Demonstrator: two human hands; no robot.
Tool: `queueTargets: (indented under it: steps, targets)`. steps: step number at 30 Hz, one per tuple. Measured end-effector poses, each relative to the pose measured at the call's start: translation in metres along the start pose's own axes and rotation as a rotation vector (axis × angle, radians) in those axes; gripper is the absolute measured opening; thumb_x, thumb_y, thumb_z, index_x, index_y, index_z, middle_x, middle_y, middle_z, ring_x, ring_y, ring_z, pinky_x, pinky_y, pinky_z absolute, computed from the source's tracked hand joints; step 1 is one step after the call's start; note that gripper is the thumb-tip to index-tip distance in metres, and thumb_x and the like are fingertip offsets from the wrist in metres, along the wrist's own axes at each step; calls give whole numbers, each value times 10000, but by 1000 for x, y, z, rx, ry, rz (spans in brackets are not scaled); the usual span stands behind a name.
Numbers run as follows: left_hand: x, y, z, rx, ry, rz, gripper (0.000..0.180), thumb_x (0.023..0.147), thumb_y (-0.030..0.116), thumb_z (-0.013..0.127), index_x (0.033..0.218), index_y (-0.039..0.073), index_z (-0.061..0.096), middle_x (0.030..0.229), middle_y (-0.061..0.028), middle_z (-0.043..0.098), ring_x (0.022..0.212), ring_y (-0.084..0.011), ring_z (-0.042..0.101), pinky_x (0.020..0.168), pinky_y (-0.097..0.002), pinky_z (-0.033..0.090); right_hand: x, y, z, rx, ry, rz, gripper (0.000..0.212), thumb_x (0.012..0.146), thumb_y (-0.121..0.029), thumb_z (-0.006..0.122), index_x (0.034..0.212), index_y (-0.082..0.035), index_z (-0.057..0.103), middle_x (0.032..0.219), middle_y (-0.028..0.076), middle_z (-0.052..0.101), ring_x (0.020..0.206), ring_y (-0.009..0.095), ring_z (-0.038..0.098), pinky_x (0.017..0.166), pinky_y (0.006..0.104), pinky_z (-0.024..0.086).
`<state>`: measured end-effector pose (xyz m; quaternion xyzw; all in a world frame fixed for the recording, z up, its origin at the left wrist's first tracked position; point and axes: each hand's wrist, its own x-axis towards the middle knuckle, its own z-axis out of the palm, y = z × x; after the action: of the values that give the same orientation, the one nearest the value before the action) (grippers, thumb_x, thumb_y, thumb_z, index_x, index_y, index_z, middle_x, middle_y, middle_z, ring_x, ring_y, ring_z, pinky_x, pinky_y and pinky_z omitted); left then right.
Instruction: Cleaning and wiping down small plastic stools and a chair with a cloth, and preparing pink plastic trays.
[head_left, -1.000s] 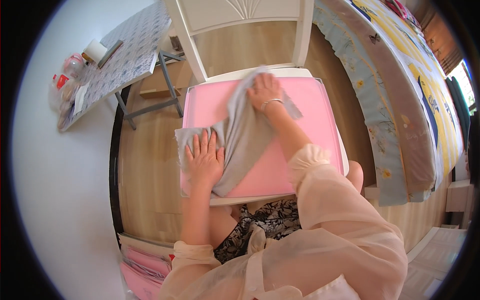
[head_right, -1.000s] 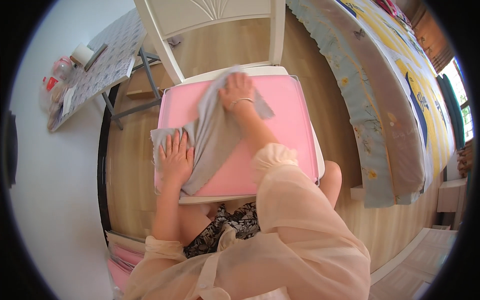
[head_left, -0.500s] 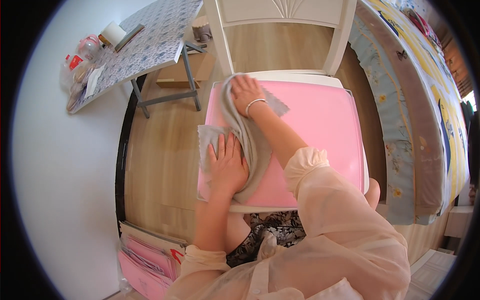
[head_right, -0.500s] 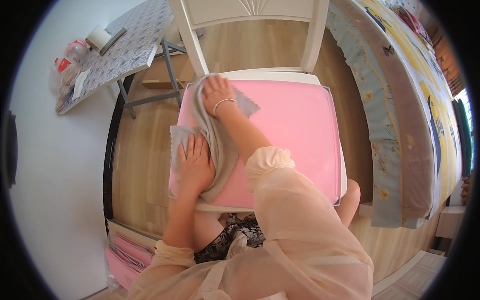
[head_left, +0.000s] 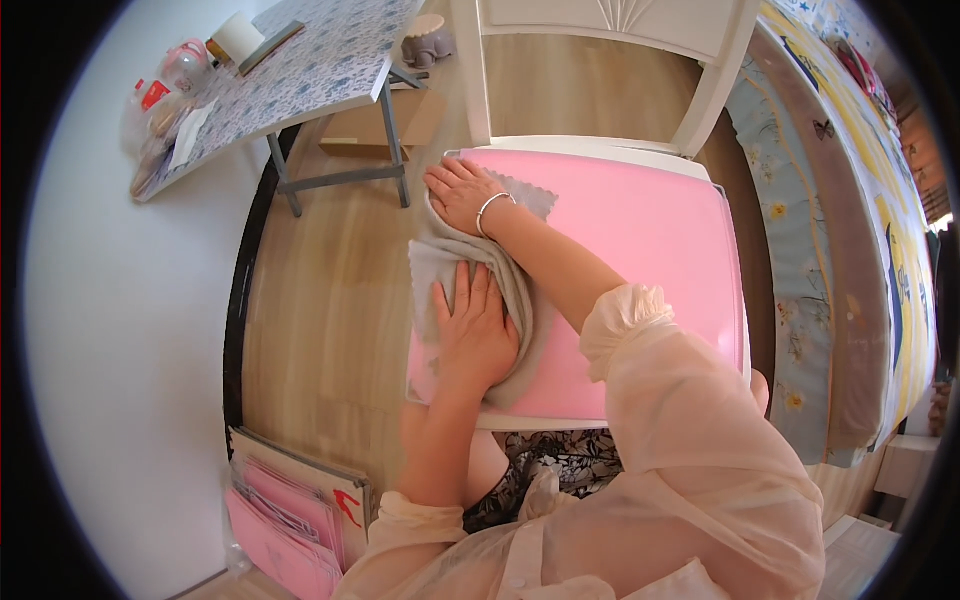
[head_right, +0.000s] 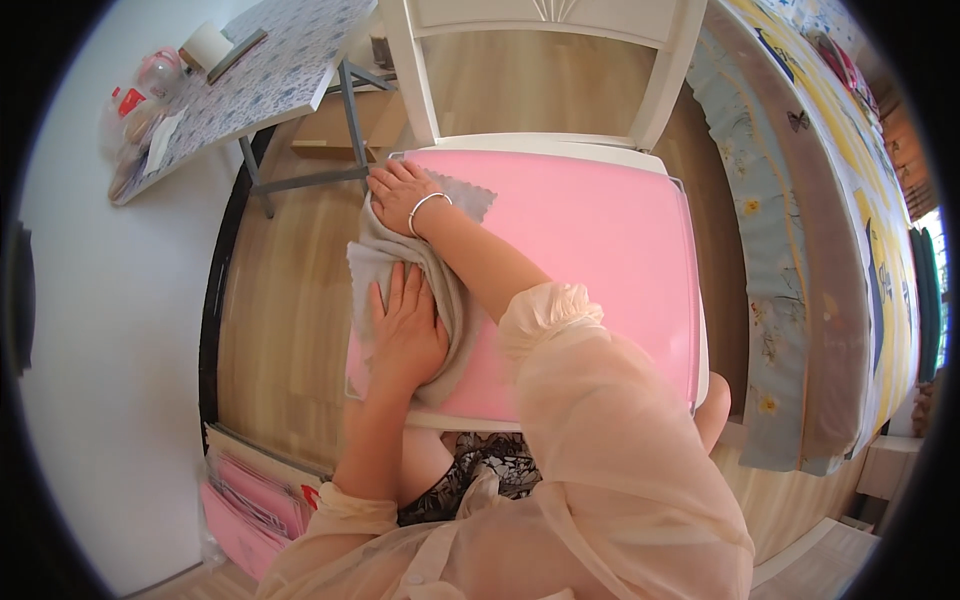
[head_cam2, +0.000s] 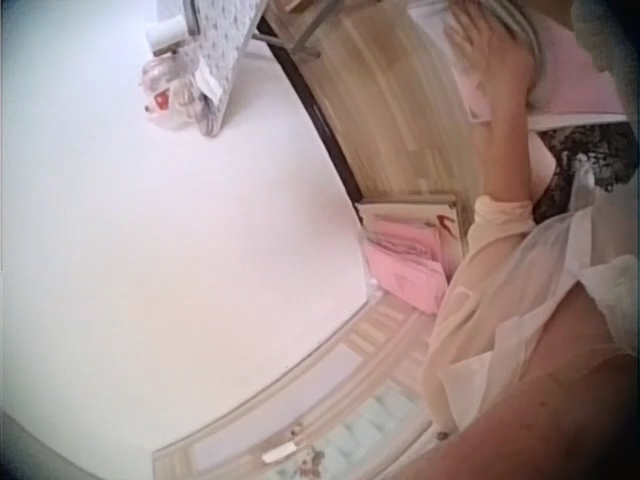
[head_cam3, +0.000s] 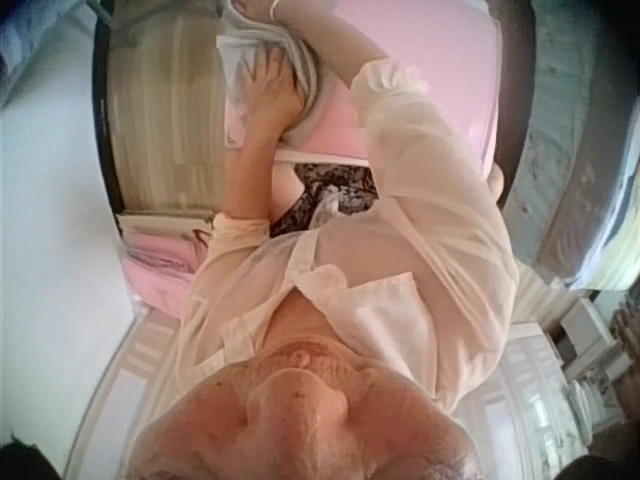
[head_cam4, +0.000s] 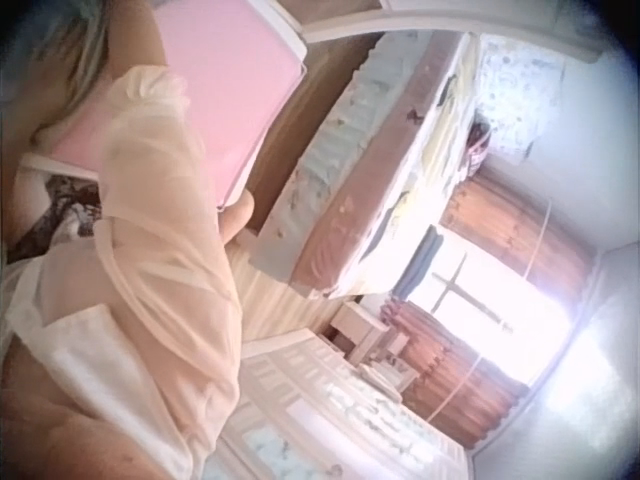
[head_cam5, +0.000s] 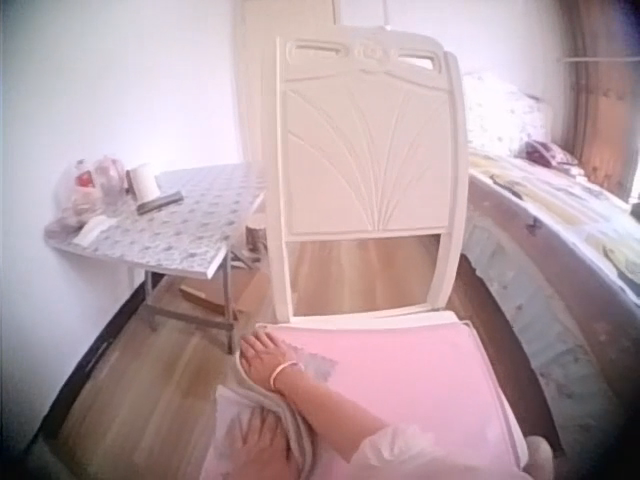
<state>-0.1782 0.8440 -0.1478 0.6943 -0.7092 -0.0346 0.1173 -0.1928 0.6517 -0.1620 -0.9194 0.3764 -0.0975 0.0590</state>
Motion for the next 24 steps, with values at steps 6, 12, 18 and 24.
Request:
queueTargets:
  steps: [6,12,18,24]
  targets:
    - [11,15,-3,4,-26,-42,499,767,233,438,1206,-3,411,1327,-124,310,1272,-284,174,1030,-478,62,-20,16,1,-48,121,176,493,870,-374,308,1276,-98,343,1338,57,321,1251,214,254,1031,364,170]
    - [0,-3,8,49,82,-185,524,788,283,431,1257,58,367,1342,-99,300,1269,-282,190,1042,-424,86,-116,39,-26,39,37,370,553,833,-384,347,1268,-44,332,1333,112,311,1250,232,250,1021,363,183]
    - [6,2,5,107,49,-147,523,853,364,364,1285,73,322,1350,-104,289,1256,-300,217,1033,-425,115,-228,116,-63,-56,22,916,624,855,-447,243,1330,-44,205,1399,96,171,1301,226,114,1054,363,75]
    - [16,8,11,118,62,-165,531,857,376,343,1294,76,309,1361,-97,272,1263,-283,211,1035,-412,114,-283,32,-48,-197,-15,654,586,871,-418,298,1305,-26,257,1374,136,220,1279,273,175,1039,409,132]
